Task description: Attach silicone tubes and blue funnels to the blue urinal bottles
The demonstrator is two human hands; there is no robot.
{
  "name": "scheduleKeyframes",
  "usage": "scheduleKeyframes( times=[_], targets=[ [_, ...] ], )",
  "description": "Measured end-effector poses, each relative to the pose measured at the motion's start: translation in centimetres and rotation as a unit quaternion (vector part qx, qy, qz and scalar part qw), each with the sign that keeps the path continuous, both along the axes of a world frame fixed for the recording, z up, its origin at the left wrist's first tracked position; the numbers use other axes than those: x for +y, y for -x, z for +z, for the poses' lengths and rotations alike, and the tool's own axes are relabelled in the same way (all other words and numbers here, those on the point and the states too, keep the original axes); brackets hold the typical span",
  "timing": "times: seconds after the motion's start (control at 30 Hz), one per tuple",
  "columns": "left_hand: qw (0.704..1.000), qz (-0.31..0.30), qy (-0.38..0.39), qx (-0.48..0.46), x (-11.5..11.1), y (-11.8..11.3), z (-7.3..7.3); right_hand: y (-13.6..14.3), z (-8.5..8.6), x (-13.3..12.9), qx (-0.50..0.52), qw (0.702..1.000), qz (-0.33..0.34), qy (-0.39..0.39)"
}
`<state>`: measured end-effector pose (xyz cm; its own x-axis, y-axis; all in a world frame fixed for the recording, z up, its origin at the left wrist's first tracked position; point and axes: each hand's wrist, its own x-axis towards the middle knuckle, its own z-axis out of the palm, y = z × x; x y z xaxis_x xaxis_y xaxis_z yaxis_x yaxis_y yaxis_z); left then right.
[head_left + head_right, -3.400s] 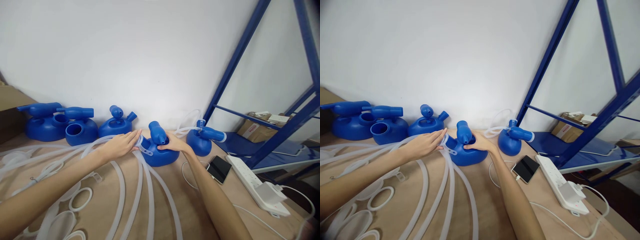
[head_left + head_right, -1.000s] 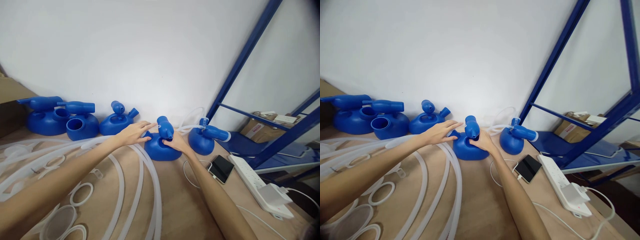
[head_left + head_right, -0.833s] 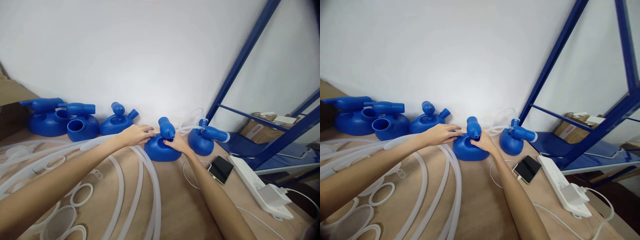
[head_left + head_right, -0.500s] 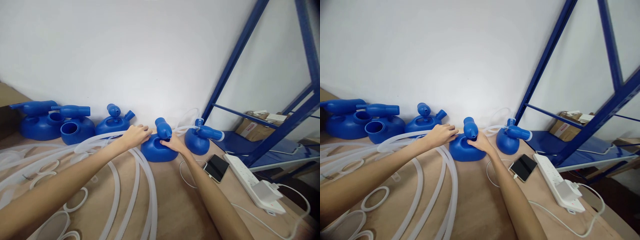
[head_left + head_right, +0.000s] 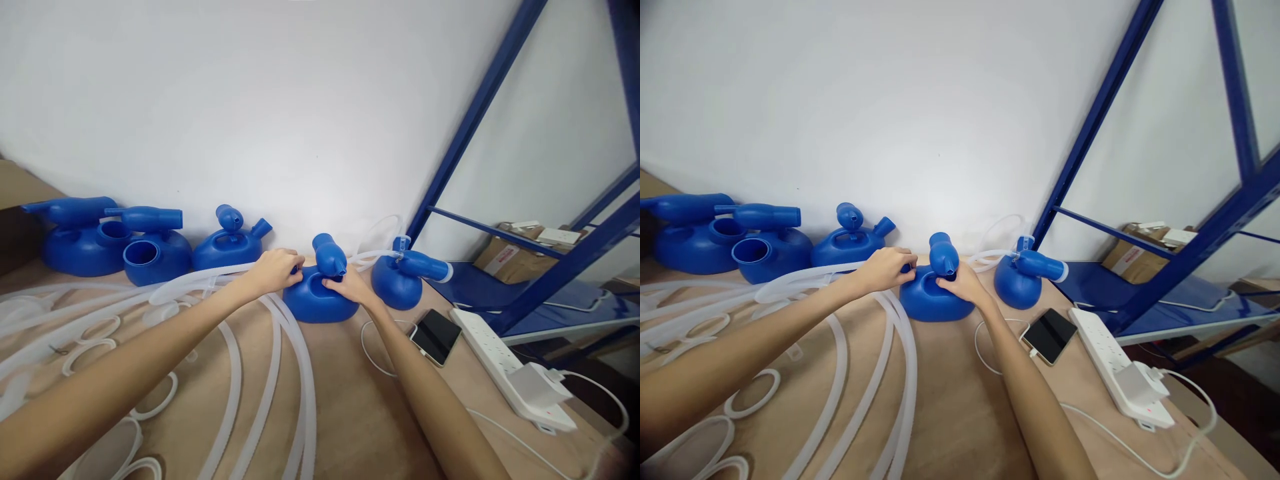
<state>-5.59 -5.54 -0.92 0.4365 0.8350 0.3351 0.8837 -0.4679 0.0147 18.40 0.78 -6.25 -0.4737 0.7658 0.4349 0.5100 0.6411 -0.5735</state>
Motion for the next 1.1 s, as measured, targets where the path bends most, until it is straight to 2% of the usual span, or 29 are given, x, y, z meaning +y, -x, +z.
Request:
scheduleKeyframes(
  times=[0.53,0.8,1.1],
  targets=[
    [0.995,0.096,0.002,-0.013,0.0,-1.0,-0.3,0.0,0.2,-0.2,0.002,1.000,0.006,0.017],
    [0.997,0.070,-0.001,-0.025,0.2,-0.6,-0.7,-0.1,0.2,-0.3,0.003,1.000,0.008,0.009],
    [0.999,0.033,-0.021,-0.007,-0.3,0.2,-1.1,-0.7,-0.5,-0.6,0.060,0.998,-0.006,0.012]
  ],
)
